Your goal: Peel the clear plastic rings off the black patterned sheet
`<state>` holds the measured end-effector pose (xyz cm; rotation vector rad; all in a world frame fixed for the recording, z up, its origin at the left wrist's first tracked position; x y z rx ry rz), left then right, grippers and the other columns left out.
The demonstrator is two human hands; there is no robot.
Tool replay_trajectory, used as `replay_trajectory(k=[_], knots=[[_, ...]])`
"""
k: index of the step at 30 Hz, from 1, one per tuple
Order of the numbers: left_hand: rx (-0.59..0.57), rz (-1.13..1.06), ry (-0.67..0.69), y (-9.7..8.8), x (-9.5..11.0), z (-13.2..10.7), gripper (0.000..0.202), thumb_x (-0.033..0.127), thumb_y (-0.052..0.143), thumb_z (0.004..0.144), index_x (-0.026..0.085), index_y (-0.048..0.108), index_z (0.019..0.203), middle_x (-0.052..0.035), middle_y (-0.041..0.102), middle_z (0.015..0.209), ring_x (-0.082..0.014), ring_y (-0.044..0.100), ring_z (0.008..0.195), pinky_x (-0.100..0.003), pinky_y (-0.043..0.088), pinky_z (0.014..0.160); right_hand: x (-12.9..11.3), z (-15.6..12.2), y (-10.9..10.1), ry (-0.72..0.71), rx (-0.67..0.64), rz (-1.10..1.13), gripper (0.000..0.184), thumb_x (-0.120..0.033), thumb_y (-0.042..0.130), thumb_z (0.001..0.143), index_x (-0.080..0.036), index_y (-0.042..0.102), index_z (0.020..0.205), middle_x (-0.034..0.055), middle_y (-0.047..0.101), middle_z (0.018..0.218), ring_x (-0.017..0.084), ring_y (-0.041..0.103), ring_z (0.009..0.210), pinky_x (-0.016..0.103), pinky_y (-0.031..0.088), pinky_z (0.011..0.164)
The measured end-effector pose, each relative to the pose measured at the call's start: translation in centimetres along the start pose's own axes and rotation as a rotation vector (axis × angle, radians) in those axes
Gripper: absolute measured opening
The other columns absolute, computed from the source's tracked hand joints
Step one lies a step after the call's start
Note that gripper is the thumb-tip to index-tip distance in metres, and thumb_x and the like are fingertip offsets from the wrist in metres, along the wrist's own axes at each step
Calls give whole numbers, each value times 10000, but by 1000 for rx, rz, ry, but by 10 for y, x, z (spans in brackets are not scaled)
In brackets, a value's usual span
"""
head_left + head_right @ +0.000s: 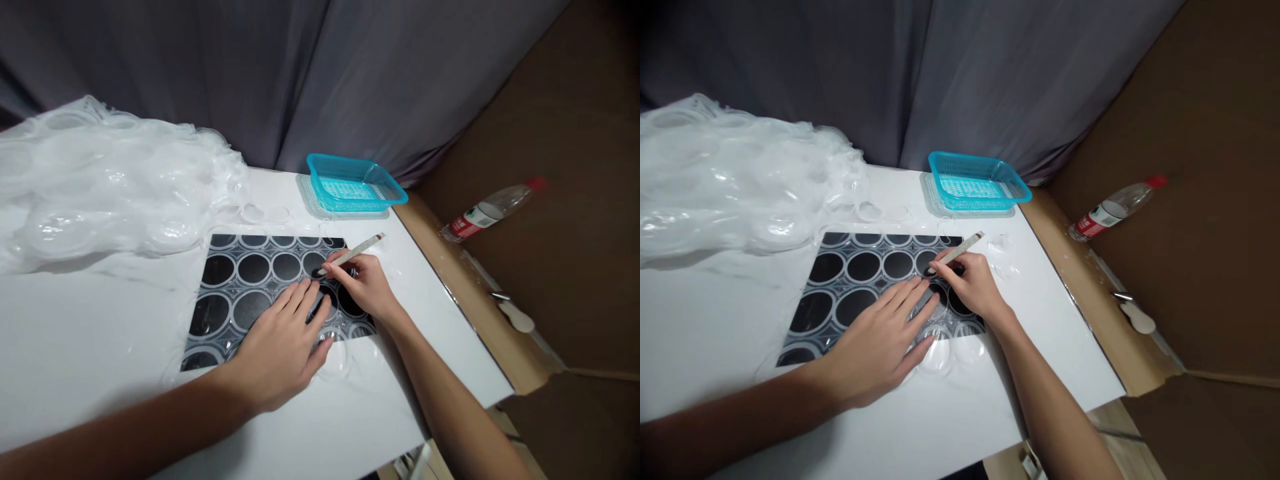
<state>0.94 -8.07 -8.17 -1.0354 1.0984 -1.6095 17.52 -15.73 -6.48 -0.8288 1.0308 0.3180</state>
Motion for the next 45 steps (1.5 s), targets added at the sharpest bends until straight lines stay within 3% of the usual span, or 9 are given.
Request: replay_trajectory(k=[8, 16, 20, 24, 29, 35, 42, 45], knots=[[22, -2, 5, -1, 1, 0, 613, 500, 361, 1180, 120, 543, 1625, -226, 469, 1702, -400, 384, 1629, -553, 286, 1336, -7, -1, 1, -29, -31, -97, 217, -381, 739, 1051, -193, 792, 956, 47, 800, 1046, 178, 755, 911, 326, 584, 836], [23, -22, 11, -5, 3, 1, 610, 486, 366, 1176, 95, 563, 1601, -258, 515, 1646, -410, 443, 1589, -552, 304, 1326, -21, -6, 17, -85, -179, -404, 166, -315, 633, 1112, -224, 752, 1039, 34, 773, 1109, 184, 720, 1008, 327, 541, 879], [5, -47, 6, -5, 3, 3, 600, 466, 356, 1179, 95, 545, 1610, -258, 480, 1670, -412, 413, 1604, -566, 315, 1322, -21, -8, 21, -79, -172, -497, 213, -345, 591, 1137, -226, 741, 1041, 40, 755, 1081, 188, 698, 1011, 326, 533, 898], [-5, -74, 1, -7, 3, 3, 569, 467, 386, 1169, 123, 577, 1581, -250, 521, 1622, -419, 447, 1573, -575, 326, 1316, -27, -11, 27, -120, -207, -649, 261, -353, 528, 1159, -212, 728, 1067, 64, 754, 1051, 187, 690, 941, 310, 512, 808], [-3, -68, -2, -9, 2, 3, 558, 474, 383, 1170, 109, 629, 1513, -289, 552, 1559, -446, 452, 1562, -577, 345, 1300, -38, -17, 33, -262, -274, -790, 215, -252, 507, 1136, -212, 706, 1067, 77, 738, 966, 191, 661, 833, 320, 467, 691], [2, -82, -17, -9, 2, 2, 585, 467, 391, 1171, 64, 590, 1545, -286, 496, 1634, -414, 417, 1596, -530, 308, 1334, -34, -17, 36, -375, -238, -933, 213, -172, 484, 1113, -210, 649, 984, 69, 698, 879, 204, 623, 793, 358, 464, 690], [-21, 29, 0, -8, 6, 4, 592, 426, 377, 1180, -32, 637, 1451, -324, 554, 1583, -427, 426, 1593, -529, 312, 1322, -33, -15, 41, -478, -222, -961, 189, -177, 491, 1129, -166, 646, 1021, 98, 726, 953, 215, 636, 844, 352, 493, 754], [-7, 46, -2, -6, 7, 3, 622, 437, 397, 1173, -52, 601, 1500, -329, 547, 1591, -432, 433, 1589, -532, 306, 1319, -31, -14, 40, -470, -200, -901, 228, -215, 469, 1154, -166, 654, 1031, 110, 741, 993, 208, 655, 864, 336, 502, 769]])
Point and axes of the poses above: each hand's wrist, its own z-axis towards the middle knuckle, its own y-axis out of the palm, x = y × z, the point moved 7 cm from there along z, towards the middle knuckle
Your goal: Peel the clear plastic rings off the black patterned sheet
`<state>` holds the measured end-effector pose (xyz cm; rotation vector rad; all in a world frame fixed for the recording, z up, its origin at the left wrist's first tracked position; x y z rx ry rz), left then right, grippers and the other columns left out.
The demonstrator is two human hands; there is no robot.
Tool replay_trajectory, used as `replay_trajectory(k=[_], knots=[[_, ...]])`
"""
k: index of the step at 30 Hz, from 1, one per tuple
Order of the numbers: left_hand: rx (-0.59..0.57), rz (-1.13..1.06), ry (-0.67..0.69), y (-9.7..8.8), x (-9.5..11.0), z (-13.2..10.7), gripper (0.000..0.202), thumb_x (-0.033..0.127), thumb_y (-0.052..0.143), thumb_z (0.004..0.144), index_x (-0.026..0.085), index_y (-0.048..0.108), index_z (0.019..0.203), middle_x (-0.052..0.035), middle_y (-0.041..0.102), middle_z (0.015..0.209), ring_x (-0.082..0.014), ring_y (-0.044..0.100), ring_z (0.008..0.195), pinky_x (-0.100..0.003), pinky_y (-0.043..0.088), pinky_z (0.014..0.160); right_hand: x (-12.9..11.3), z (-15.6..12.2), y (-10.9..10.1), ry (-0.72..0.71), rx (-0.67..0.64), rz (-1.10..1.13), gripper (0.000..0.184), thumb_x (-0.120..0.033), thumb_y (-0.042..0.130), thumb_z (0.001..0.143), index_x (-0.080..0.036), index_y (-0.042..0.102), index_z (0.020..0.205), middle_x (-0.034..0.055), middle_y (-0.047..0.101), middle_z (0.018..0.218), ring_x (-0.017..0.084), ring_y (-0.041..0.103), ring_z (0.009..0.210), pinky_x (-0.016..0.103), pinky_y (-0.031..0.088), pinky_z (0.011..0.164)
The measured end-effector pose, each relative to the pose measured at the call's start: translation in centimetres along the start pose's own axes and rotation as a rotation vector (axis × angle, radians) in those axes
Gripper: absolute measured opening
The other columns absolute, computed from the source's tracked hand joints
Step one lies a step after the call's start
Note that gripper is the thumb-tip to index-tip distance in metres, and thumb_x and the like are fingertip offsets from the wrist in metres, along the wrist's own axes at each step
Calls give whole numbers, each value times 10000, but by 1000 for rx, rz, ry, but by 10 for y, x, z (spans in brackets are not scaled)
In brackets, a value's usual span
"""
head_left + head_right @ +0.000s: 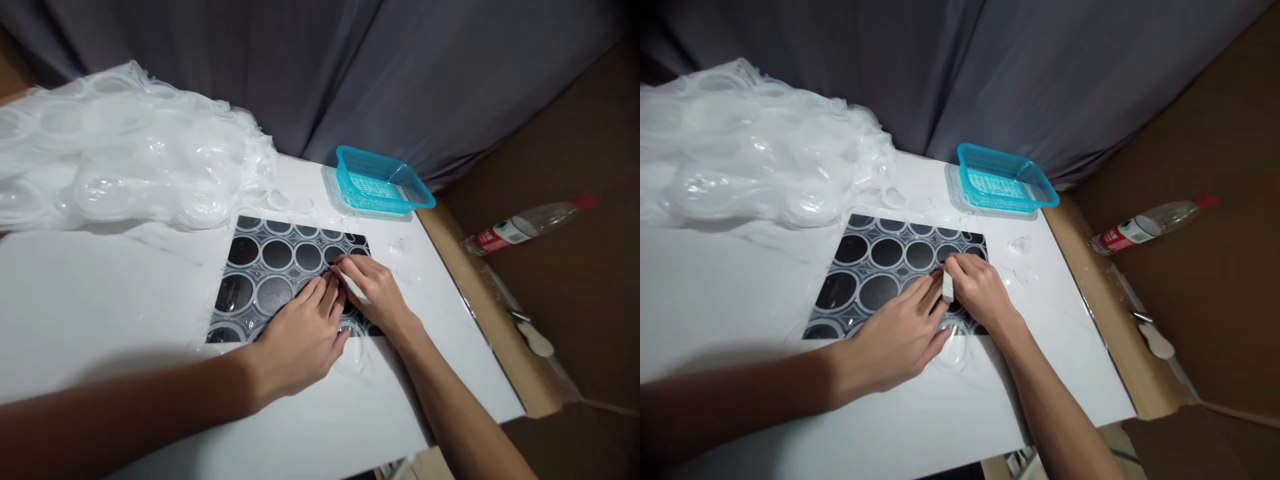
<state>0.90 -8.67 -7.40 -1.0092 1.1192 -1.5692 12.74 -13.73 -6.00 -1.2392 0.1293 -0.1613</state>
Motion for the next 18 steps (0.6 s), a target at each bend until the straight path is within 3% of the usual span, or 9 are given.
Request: replay_trajectory(k=[4, 9, 13, 18], knots=[[36, 31, -12, 5, 0, -1, 685, 466, 458, 1151, -55, 522, 1591, -321, 490, 1648, -430, 450, 1581, -513, 295, 1324, 12, -4, 1, 101, 66, 59, 222, -256, 507, 1156, -185, 685, 1043, 86, 762, 974, 184, 686, 842, 316, 502, 758], [76, 68, -32, 12, 1, -3, 668, 454, 474, 1150, -46, 535, 1589, -315, 510, 1636, -407, 483, 1564, -494, 312, 1318, 17, -7, 4, 105, 75, 27, 184, -290, 565, 1142, -213, 729, 1116, 73, 812, 1088, 208, 748, 950, 339, 528, 826], [92, 79, -36, 15, 1, -3, 675, 465, 479, 1144, -45, 546, 1582, -316, 530, 1619, -417, 495, 1552, -498, 318, 1316, 22, -6, 6, 141, 80, 35, 192, -307, 578, 1138, -211, 741, 1106, 68, 816, 1063, 213, 751, 926, 349, 534, 825], [70, 77, -16, 17, 2, -3, 678, 431, 451, 1151, -69, 500, 1607, -334, 504, 1631, -432, 470, 1566, -526, 325, 1311, 33, -1, 10, 266, 115, 204, 225, -336, 558, 1140, -208, 734, 1083, 84, 805, 1067, 229, 755, 971, 367, 569, 869]])
Point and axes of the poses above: each hand's wrist, its own z-axis towards the middle knuckle, its own y-axis out of the palm, x = y × z, the point moved 7 cm from there along z, towards the middle knuckle
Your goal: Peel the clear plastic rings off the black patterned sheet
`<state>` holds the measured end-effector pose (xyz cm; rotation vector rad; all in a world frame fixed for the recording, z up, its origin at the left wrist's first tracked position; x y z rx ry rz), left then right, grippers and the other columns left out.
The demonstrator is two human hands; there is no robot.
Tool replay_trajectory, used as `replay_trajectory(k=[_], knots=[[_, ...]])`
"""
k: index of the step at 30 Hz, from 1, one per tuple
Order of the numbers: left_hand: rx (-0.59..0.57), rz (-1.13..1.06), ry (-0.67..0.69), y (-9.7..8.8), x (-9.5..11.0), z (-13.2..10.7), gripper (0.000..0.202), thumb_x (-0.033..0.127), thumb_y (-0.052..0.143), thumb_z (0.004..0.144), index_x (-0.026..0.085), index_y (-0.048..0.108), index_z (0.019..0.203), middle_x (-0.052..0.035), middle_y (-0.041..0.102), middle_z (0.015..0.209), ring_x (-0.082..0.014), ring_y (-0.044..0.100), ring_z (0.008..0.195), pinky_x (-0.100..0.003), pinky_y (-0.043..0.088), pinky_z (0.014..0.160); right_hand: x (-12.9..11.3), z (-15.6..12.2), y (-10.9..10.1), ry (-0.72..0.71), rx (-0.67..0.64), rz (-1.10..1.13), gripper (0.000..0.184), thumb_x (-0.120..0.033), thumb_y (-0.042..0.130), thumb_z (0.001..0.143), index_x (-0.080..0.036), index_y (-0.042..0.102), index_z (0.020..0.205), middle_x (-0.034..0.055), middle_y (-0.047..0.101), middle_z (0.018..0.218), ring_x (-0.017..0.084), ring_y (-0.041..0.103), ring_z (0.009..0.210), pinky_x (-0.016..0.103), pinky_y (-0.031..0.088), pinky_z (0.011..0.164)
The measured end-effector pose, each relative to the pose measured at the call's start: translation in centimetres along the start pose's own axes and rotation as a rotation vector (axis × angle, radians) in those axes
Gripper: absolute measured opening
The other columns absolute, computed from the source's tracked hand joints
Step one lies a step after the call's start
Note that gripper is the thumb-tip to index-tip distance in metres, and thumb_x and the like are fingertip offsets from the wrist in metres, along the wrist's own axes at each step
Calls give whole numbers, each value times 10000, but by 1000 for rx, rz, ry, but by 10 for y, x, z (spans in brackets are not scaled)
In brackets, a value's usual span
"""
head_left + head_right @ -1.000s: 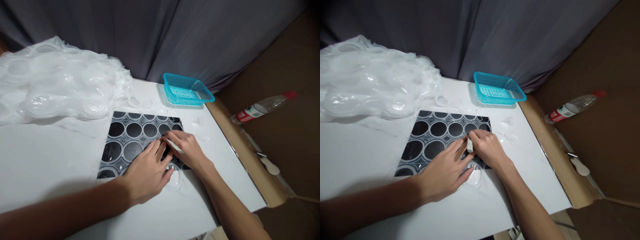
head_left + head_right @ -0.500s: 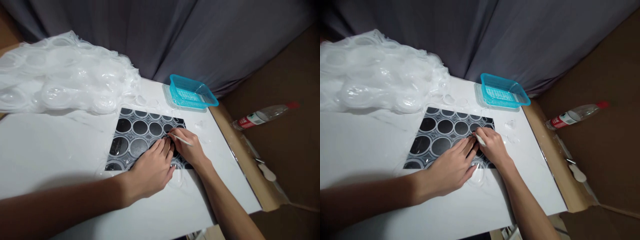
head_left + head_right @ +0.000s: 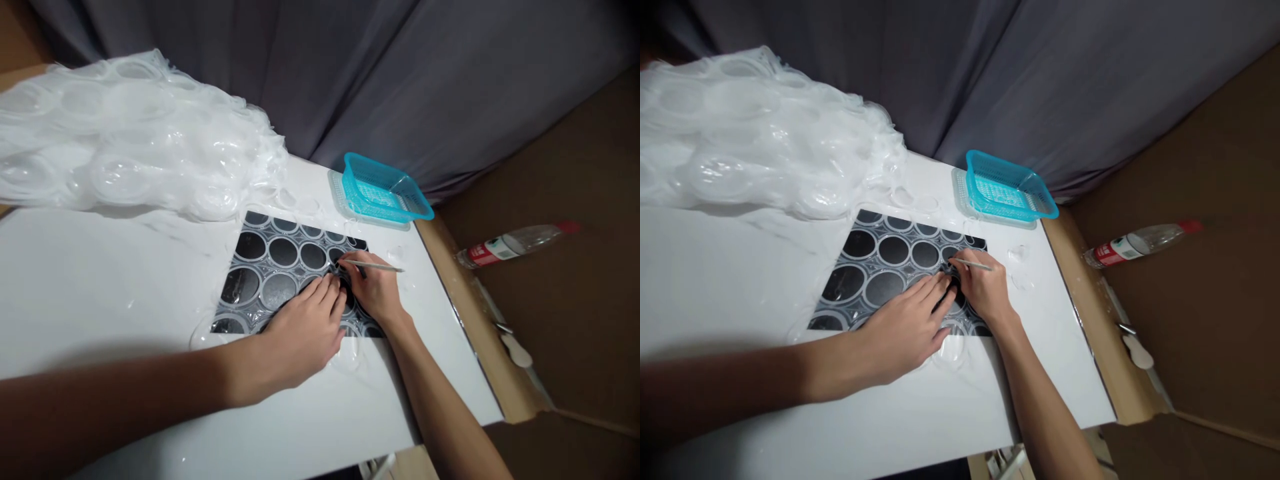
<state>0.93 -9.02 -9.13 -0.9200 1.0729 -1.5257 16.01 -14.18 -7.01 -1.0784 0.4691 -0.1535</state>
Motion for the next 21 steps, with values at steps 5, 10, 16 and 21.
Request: replay_trajectory(k=[5, 10, 16, 21], knots=[[19, -11, -10, -1, -1, 0, 668, 427, 458, 1147, -58, 506, 1605, -317, 503, 1640, -422, 486, 1552, -513, 331, 1306, 3, 3, 3, 27, 0, 54, 235, -337, 535, 1147, -216, 721, 1070, 80, 797, 1060, 233, 753, 982, 366, 571, 879], [22, -32, -23, 0, 0, 0, 660, 412, 497, 1132, -60, 513, 1594, -326, 504, 1636, -417, 486, 1551, -523, 319, 1307, 3, 1, 3, -1, 8, -19, 225, -312, 530, 1144, -213, 712, 1054, 91, 790, 1043, 241, 735, 984, 370, 553, 881], [7, -44, -14, 3, 2, -1, 672, 385, 597, 1078, -43, 522, 1590, -310, 504, 1645, -418, 462, 1568, -532, 296, 1329, 1, -1, 2, -22, 27, -109, 235, -286, 510, 1149, -210, 708, 1049, 91, 779, 1004, 232, 721, 937, 347, 520, 821], [1, -40, -18, -1, 1, 0, 650, 380, 509, 1124, -65, 508, 1598, -333, 475, 1655, -440, 459, 1570, -530, 319, 1310, 0, 2, -4, 70, 49, -4, 248, -356, 570, 1131, -207, 731, 1015, 87, 790, 1007, 231, 729, 885, 344, 517, 791]])
Point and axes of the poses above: each hand's wrist, its own z-axis towards the middle knuckle, its own y-axis out of the palm, x = y × z, the point moved 7 cm from there along z, towards the middle knuckle
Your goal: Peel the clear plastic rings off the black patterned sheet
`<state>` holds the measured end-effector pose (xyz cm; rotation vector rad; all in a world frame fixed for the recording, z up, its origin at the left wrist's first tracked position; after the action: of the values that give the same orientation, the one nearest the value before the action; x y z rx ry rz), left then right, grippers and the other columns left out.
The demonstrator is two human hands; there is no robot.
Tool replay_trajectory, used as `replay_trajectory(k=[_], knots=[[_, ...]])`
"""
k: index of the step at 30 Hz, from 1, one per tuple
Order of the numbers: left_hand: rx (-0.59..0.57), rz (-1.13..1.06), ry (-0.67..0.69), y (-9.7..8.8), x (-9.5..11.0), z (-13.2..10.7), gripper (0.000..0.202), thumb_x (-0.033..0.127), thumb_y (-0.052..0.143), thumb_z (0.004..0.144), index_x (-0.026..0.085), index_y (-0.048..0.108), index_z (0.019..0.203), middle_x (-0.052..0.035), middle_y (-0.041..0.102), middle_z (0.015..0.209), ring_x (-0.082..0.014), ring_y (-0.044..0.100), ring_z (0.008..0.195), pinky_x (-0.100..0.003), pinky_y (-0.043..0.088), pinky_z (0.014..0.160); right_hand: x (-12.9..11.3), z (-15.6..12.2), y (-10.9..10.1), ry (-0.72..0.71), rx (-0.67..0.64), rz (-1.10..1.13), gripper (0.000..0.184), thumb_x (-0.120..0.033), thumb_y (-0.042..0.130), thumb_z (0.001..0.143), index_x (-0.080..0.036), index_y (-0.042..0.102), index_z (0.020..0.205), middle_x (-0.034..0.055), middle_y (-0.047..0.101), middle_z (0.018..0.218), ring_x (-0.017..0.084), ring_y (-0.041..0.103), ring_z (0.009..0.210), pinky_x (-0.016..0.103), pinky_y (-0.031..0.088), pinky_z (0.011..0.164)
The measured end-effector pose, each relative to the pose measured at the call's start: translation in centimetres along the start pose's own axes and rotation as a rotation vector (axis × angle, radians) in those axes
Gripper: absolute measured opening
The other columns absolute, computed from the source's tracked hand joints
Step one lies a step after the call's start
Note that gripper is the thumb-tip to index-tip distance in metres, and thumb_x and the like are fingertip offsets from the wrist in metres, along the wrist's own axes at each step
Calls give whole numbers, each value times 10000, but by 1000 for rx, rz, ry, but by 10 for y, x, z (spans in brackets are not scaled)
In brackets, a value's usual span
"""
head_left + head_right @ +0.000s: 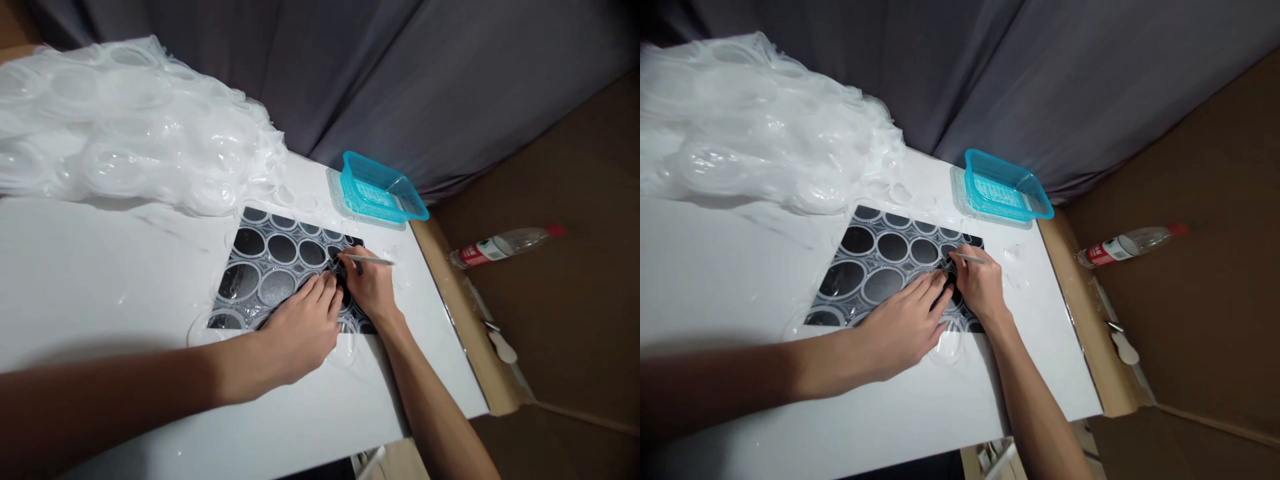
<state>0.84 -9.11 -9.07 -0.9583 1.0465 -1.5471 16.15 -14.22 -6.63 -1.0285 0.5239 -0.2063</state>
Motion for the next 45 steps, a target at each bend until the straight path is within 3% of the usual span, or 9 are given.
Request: replay_trajectory(k=[6, 11, 18, 25, 38, 45], knots=[[-29, -35, 17, -8, -2, 0, 650, 397, 483, 1127, -38, 504, 1609, -324, 473, 1660, -451, 442, 1581, -539, 317, 1302, 3, 2, -8, 153, -74, 362, 248, -443, 720, 1057, -224, 805, 977, 45, 802, 984, 231, 746, 908, 352, 532, 818], [-49, -48, 17, -12, -3, -1, 614, 366, 442, 1134, -17, 491, 1612, -323, 494, 1639, -466, 466, 1554, -559, 360, 1267, 8, 0, -12, 185, -77, 486, 233, -421, 758, 1034, -206, 828, 980, 60, 805, 1004, 242, 754, 951, 387, 558, 893], [-78, -111, 16, -11, -4, 1, 608, 358, 421, 1148, 9, 470, 1644, -332, 369, 1721, -438, 332, 1650, -551, 289, 1338, 3, -3, -7, 109, -137, 528, 170, -350, 749, 1040, -209, 808, 968, 58, 797, 1056, 227, 754, 1004, 402, 581, 939], [-125, -83, 32, -9, -2, 2, 622, 351, 431, 1140, -3, 481, 1648, -379, 381, 1690, -472, 356, 1628, -581, 333, 1320, 7, -4, -5, 51, -117, 546, 121, -312, 765, 1033, -223, 809, 963, 47, 787, 1041, 221, 752, 1001, 414, 591, 941], [-80, -79, 39, -10, -2, 2, 608, 342, 476, 1122, -2, 523, 1621, -386, 432, 1655, -477, 419, 1594, -583, 378, 1293, -4, -3, -6, -77, -66, 558, 89, -239, 750, 1036, -222, 799, 963, 49, 791, 1015, 213, 747, 988, 420, 594, 934], [-55, -82, 39, -10, -2, 1, 607, 342, 505, 1109, -1, 542, 1609, -394, 441, 1643, -478, 432, 1587, -580, 385, 1288, -4, -1, -6, -9, -2, 531, 106, -255, 773, 1019, -217, 805, 925, 56, 794, 990, 218, 750, 966, 424, 604, 913]])
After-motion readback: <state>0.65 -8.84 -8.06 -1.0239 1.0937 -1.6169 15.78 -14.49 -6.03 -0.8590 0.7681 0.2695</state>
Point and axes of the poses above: each hand's wrist, its own z-axis towards the middle knuckle, its own y-axis out of the palm, x = y × z, the point moved 7 cm from there along z, towards the middle knuckle
